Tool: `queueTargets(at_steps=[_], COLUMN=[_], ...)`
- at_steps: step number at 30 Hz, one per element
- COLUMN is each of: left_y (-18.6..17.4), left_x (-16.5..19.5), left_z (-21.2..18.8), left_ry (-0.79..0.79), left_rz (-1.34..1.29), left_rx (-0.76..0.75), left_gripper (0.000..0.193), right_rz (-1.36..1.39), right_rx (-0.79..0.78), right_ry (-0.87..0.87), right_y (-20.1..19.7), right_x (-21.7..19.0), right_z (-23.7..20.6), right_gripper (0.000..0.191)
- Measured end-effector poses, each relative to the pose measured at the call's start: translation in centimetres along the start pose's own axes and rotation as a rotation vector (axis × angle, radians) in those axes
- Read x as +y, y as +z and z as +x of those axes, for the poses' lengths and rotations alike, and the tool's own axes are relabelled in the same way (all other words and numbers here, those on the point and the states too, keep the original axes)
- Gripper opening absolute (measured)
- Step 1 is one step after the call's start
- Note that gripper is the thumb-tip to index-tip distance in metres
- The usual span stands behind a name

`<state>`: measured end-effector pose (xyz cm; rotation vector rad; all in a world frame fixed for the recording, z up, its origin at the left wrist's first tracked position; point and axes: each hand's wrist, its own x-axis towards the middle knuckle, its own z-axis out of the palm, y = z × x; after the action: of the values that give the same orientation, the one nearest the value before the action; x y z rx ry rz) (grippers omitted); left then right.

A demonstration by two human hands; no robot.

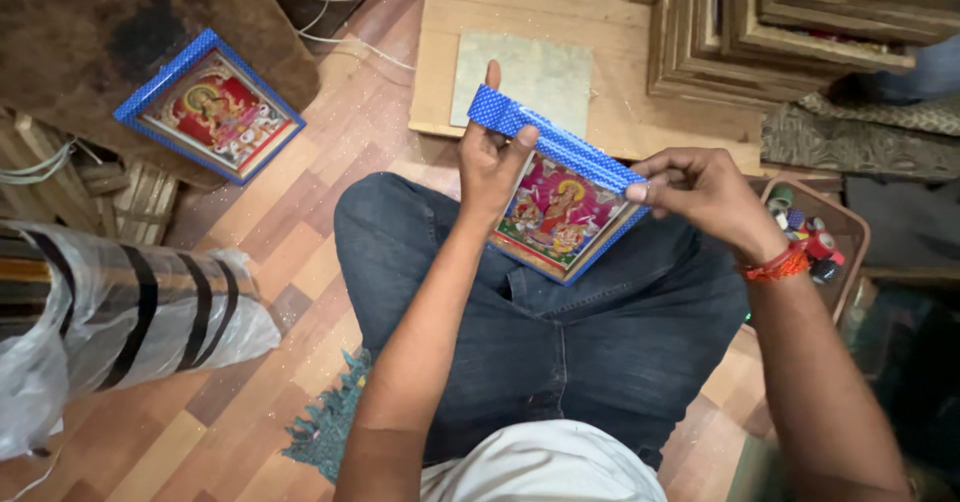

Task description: The person sits on the floor and applies blue polka-dot tape to the edges of small wooden picture frames. They wrap the tape around the frame edges, smooth it down, and trim the excess. The person repeats this process for multiple frames, placing finished ones on a nearby stool.

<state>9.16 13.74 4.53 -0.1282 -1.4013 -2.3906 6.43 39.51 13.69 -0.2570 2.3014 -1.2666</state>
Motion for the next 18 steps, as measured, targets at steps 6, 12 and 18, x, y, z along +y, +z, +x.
queueTargets(at_steps=[6, 12, 18], left_y=[0.3, 0.4, 0.5], left_x=[-0.2, -0.1, 0.5], left_z=[-0.2, -0.2, -0.3], left_ry=[-0.012, -0.036, -0.156], left_rz=[-0.107, -0.149, -0.264], left_rx=[0.005, 0.016, 0.077], left_gripper=[0.094, 0.092, 0.087], right_rz=[-0.111, -0.276, -0.453], right_rx=[-0.133, -0.214, -0.118], right_ry=[-0.185, 0.125, -0.315], right_y=[-0.9, 0.4, 5.3], right_x=[-2.9, -6.1, -7.4], right_z=[-0.4, 3.9, 11.0], right_gripper=[0.054, 0.071, 0.036])
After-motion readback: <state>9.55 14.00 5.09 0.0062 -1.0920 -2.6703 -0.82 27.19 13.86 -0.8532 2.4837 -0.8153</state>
